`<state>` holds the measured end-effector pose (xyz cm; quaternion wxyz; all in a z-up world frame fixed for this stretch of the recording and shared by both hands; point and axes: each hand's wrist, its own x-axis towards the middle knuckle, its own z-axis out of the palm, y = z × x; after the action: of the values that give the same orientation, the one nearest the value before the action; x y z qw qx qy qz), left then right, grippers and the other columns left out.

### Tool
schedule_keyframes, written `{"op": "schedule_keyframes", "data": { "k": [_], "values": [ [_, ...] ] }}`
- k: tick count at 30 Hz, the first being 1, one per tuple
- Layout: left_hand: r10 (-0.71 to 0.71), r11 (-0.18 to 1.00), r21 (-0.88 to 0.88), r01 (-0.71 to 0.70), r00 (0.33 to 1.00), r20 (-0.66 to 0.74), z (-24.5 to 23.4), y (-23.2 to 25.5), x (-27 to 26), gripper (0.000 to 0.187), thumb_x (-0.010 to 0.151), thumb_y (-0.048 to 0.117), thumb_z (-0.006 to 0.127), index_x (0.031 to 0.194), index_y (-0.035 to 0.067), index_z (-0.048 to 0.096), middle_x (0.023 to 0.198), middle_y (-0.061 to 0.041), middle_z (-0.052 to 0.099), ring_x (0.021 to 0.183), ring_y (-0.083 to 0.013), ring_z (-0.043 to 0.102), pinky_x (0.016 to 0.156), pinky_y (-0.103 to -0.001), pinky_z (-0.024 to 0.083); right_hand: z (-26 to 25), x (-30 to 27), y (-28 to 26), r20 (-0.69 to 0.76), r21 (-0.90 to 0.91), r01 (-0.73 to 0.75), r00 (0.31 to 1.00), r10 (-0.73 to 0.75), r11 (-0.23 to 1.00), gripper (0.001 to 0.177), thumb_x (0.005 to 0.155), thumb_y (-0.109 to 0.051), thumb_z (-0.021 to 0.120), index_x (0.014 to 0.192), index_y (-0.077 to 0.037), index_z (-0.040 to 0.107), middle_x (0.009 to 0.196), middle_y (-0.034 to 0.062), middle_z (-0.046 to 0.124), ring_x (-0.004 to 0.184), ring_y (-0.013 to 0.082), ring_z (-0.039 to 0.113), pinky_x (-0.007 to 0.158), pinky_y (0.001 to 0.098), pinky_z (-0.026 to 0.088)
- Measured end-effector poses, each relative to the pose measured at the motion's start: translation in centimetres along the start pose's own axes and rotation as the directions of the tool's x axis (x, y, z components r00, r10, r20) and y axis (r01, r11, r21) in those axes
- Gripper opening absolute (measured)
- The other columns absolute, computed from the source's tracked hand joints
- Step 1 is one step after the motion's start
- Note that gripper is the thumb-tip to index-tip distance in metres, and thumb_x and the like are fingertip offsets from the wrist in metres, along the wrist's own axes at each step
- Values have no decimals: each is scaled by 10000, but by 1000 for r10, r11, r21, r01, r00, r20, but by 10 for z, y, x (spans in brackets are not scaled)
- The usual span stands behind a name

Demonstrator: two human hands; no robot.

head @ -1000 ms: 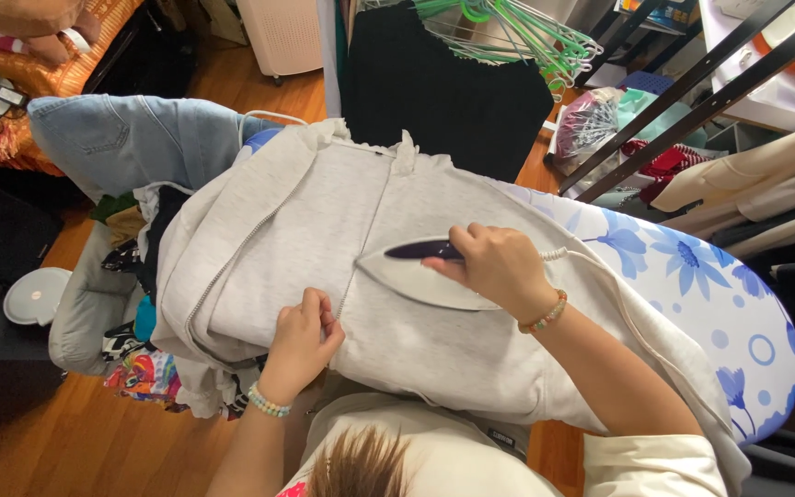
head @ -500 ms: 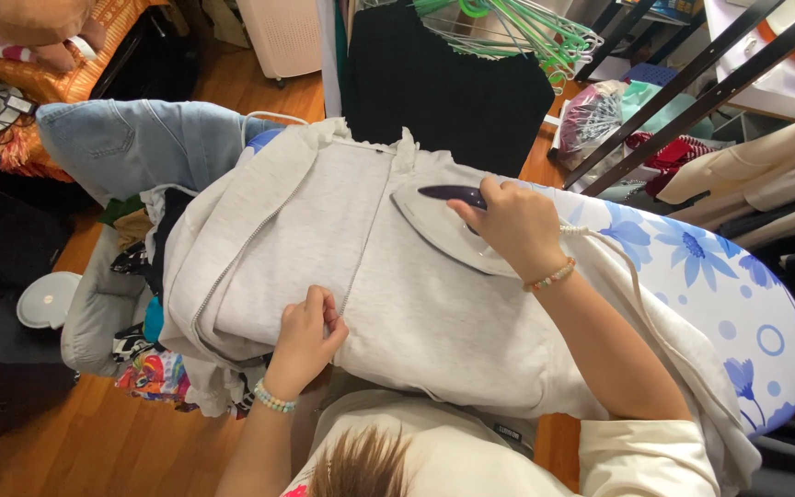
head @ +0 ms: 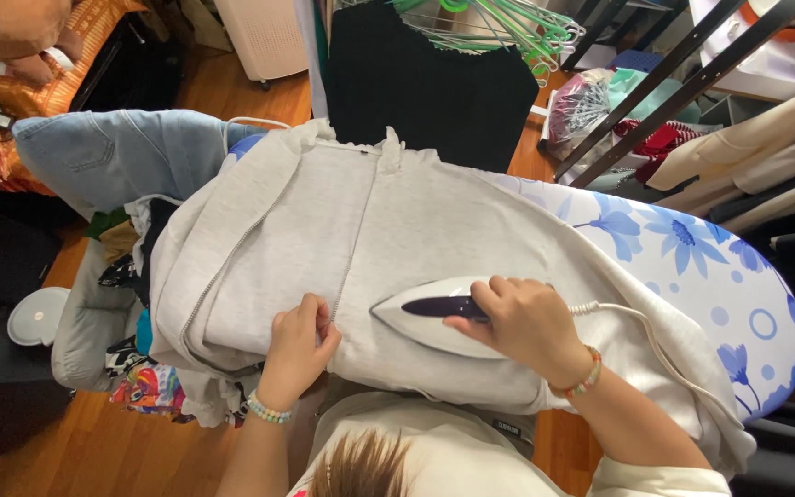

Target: Ironing a grey zip-up hoodie on a floral-patterned ironing board

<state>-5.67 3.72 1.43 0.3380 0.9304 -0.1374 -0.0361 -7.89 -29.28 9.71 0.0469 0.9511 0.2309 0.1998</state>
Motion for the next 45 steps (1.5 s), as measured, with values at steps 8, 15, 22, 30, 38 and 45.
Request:
{"op": "schedule_keyframes", "data": {
  "k": [8, 15, 22, 30, 38, 45],
  "values": [
    [-16, 1000, 27, 16, 1000, 26, -6, 7, 0, 108, 867, 141, 596, 930, 164, 512, 667, -21, 642, 726, -220, 682, 800, -352, 438, 1, -13, -1, 1, 55, 71, 997, -72, 996, 520, 929, -704, 505, 790, -203, 524, 587, -35, 469, 522, 162, 628, 588, 265, 545],
    [-7, 1000, 16, 7, 1000, 26, -7, 7, 0, 86, 875, 148, 598, 921, 153, 526, 670, -36, 647, 738, -228, 678, 811, -359, 430, 18, 17, 41, -35, -34, 5, 999, -6, 999, 501, 900, -676, 543, 768, -193, 533, 601, 3, 494, 519, 215, 626, 541, 326, 529],
    [-2, 1000, 15, 2, 1000, 28, -8, 8, -1, 78, 891, 148, 590, 930, 152, 523, 684, -40, 649, 755, -229, 675, 823, -360, 431, 43, 51, 98, -62, -217, -207, 978, 199, 954, 529, 957, -694, 595, 801, -189, 581, 599, -22, 572, 491, 134, 614, 501, 240, 468],
    [-4, 1000, 10, 3, 999, 41, -6, 4, -1, 67, 905, 153, 580, 941, 157, 524, 707, -43, 658, 775, -229, 677, 816, -358, 419, 40, 58, 105, -9, -176, -248, 968, 250, 953, 513, 959, -663, 642, 819, -171, 675, 614, 22, 625, 468, 130, 606, 470, 205, 430],
    [0, 1000, 14, 0, 1000, 31, -5, 4, -2, 74, 903, 168, 586, 947, 155, 527, 696, -41, 657, 762, -229, 674, 799, -362, 418, 10, 34, 75, 65, -14, -130, 989, 130, 991, 489, 921, -621, 619, 820, -143, 614, 591, 39, 607, 498, 220, 646, 486, 297, 480],
    [-1, 1000, 13, 0, 999, 39, -7, 6, -1, 75, 903, 164, 586, 954, 157, 531, 685, -25, 646, 754, -216, 667, 795, -360, 417, -9, -13, 41, 110, 22, -77, 991, 74, 997, 492, 889, -684, 563, 783, -205, 542, 590, -9, 565, 519, 188, 652, 517, 273, 506]
  ]
}}
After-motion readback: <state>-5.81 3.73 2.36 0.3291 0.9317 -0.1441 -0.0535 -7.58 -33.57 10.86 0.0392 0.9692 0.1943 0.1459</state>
